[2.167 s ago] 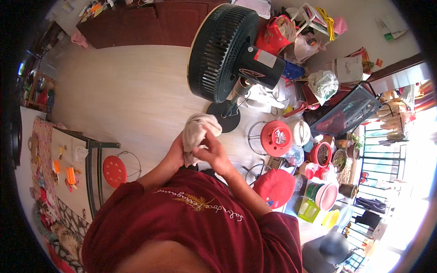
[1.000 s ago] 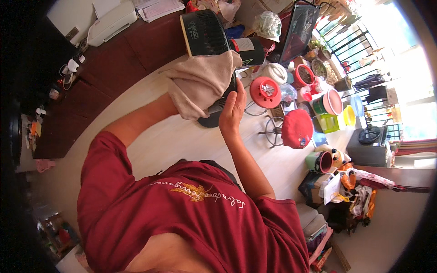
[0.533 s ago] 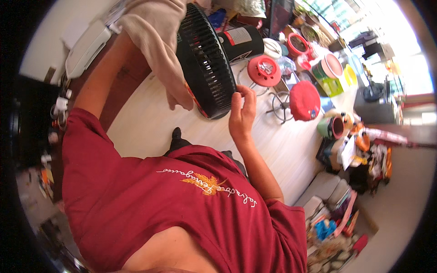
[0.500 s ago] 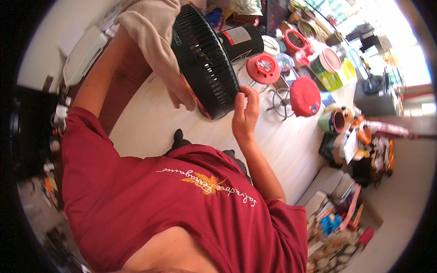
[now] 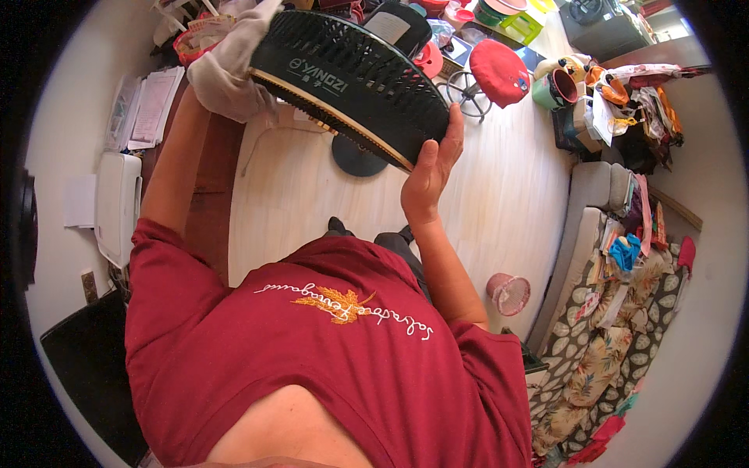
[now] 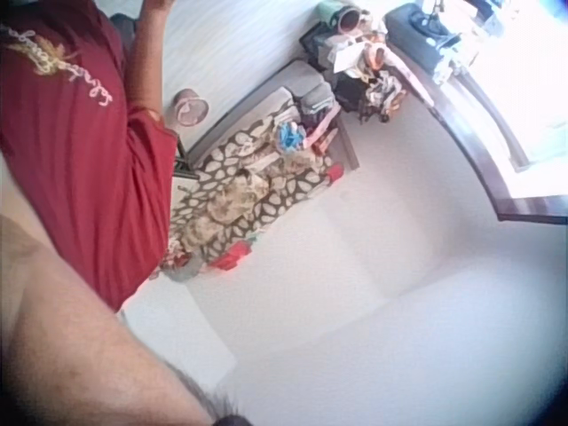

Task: The person washes a cloth in a basin of water and then uses the cloth to wipe the motor housing and the front and back grilles of a portable electric fan.

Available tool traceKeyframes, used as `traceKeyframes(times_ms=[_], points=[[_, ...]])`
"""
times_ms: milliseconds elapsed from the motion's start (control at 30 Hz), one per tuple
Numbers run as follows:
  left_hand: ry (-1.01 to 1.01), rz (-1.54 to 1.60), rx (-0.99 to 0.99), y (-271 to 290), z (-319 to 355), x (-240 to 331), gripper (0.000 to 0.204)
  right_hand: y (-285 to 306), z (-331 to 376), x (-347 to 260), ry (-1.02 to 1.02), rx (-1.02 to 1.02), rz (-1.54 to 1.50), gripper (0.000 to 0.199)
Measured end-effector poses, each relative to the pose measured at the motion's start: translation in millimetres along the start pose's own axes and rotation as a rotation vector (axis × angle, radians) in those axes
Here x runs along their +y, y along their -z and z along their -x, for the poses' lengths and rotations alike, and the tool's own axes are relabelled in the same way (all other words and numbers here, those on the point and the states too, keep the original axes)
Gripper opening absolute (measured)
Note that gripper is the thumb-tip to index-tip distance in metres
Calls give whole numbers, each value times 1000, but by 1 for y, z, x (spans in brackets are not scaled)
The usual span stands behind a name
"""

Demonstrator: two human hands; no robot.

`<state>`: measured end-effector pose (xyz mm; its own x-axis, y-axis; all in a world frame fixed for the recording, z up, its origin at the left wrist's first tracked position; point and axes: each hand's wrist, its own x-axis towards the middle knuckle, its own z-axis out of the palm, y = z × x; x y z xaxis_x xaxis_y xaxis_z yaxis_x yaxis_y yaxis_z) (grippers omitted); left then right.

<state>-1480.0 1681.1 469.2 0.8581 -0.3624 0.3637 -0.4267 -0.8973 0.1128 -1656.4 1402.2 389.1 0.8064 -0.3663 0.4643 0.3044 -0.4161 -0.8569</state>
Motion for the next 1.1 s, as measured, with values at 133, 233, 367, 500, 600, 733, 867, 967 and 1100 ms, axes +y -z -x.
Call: traceKeyframes(times_ms=[133, 233, 367, 500, 600, 733, 867, 967, 1100], points=[[-330, 156, -13, 30, 9, 70, 21, -4, 1, 3, -28, 48, -66, 57], [-580, 242, -18, 46, 30, 126, 20, -16, 1, -5, -81, 75, -120, 62], [-784, 263, 24, 56, 47, 165, 18, -21, 3, -12, -52, 41, -94, 63], [-775, 255, 111, 56, 36, 144, 16, -18, 3, -6, -18, 58, -69, 65], [-658, 239, 148, 47, 18, 115, 16, -14, -2, -1, -40, 112, -125, 70], [-372, 186, 159, 26, 0, 53, 16, -9, -3, -2, -50, 65, -199, 67], [-63, 126, 136, -6, -10, -2, 17, -5, -4, 5, -17, 58, -157, 64], [217, 26, 101, -14, 6, -49, 17, -17, -9, -4, -46, 41, -189, 60], [546, -69, 26, -27, 30, -85, 17, -2, -4, 4, -76, 75, -190, 59]])
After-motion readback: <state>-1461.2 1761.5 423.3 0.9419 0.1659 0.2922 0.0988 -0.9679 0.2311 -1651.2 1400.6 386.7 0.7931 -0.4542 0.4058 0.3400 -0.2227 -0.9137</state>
